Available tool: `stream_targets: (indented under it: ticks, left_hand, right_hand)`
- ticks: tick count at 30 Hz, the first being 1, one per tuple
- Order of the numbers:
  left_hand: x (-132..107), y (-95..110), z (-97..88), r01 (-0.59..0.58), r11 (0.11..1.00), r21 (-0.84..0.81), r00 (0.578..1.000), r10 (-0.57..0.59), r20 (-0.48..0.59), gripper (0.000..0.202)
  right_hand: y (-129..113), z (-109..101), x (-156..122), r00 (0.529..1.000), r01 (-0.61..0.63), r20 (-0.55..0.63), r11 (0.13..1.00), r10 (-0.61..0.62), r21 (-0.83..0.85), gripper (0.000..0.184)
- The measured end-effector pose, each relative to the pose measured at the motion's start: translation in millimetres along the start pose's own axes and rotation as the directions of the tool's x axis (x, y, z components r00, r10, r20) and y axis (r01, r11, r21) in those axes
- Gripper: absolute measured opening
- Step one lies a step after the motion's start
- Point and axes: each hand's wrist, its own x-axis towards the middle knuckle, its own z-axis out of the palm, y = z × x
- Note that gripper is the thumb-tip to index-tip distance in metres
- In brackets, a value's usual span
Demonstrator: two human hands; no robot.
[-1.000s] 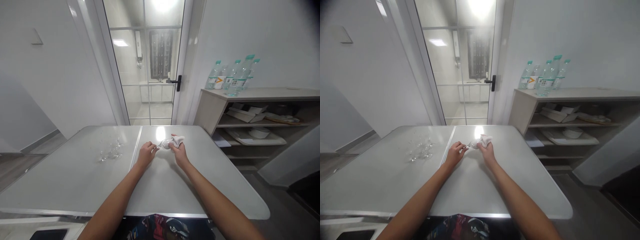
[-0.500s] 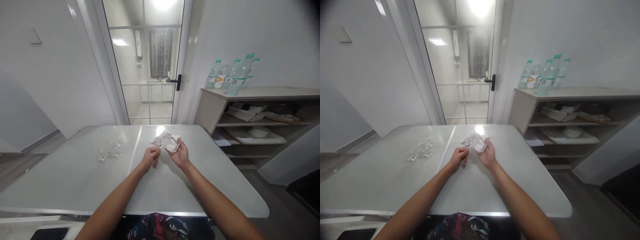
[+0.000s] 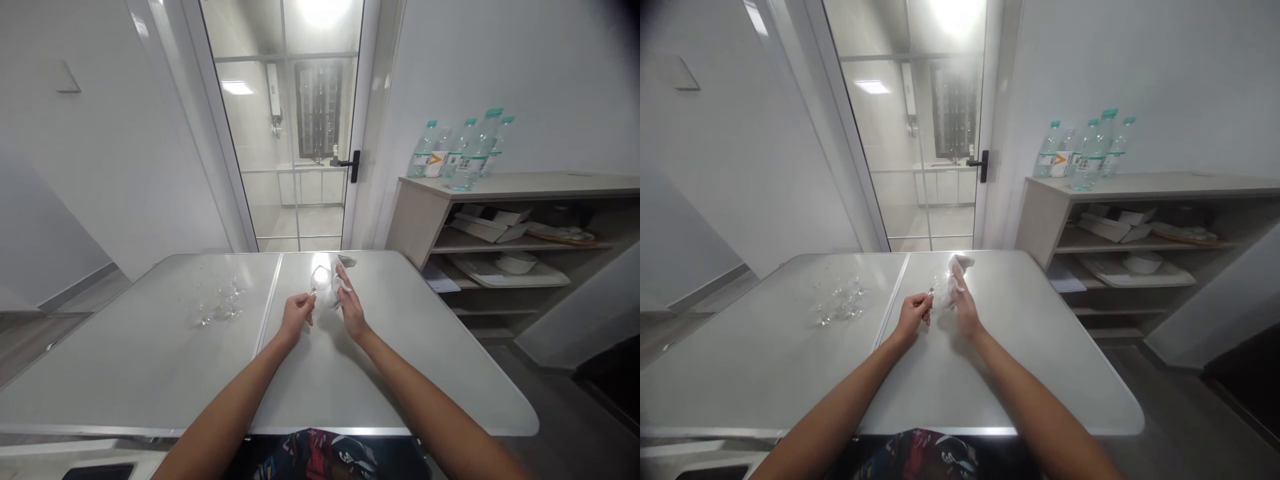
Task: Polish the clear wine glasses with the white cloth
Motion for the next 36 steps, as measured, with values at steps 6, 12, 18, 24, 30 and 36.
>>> stream_targets:
  ticks: [6,12,18,24,30,36]
  left_hand:
    - [-1,9,-10.6,-0.369,0.757,0.539,0.91,0.412,0.045,0.039]
    - [-4,7,-16.9,-0.496,0.572,0.653,0.846,0.488,0.215,0.03]
    - [-7,5,-14.5,-0.482,0.696,0.533,0.87,0.452,0.196,0.035]
    - [-1,6,-17.7,-0.334,0.9,0.281,0.942,0.313,0.12,0.046]
    - [5,12,-29.1,-0.235,0.953,0.192,0.945,0.178,0.274,0.053]
    - [5,19,-32.9,-0.433,0.822,0.371,0.867,0.268,0.419,0.045]
  right_hand:
    - [-1,-20,10,0.823,0.527,0.481,0.719,-0.301,-0.452,0.06]
    - [-2,-25,14,0.907,0.41,0.316,0.765,-0.28,-0.498,0.052]
    - [-5,-21,14,0.99,-0.099,-0.09,0.993,0.105,0.065,0.036]
    - [-2,-26,22,0.939,-0.341,0.12,0.818,0.324,0.463,0.038]
    - [-11,-41,22,0.868,-0.473,0.373,0.776,0.328,0.418,0.057]
    - [5,-50,24,0.795,-0.51,0.444,0.852,0.413,0.121,0.063]
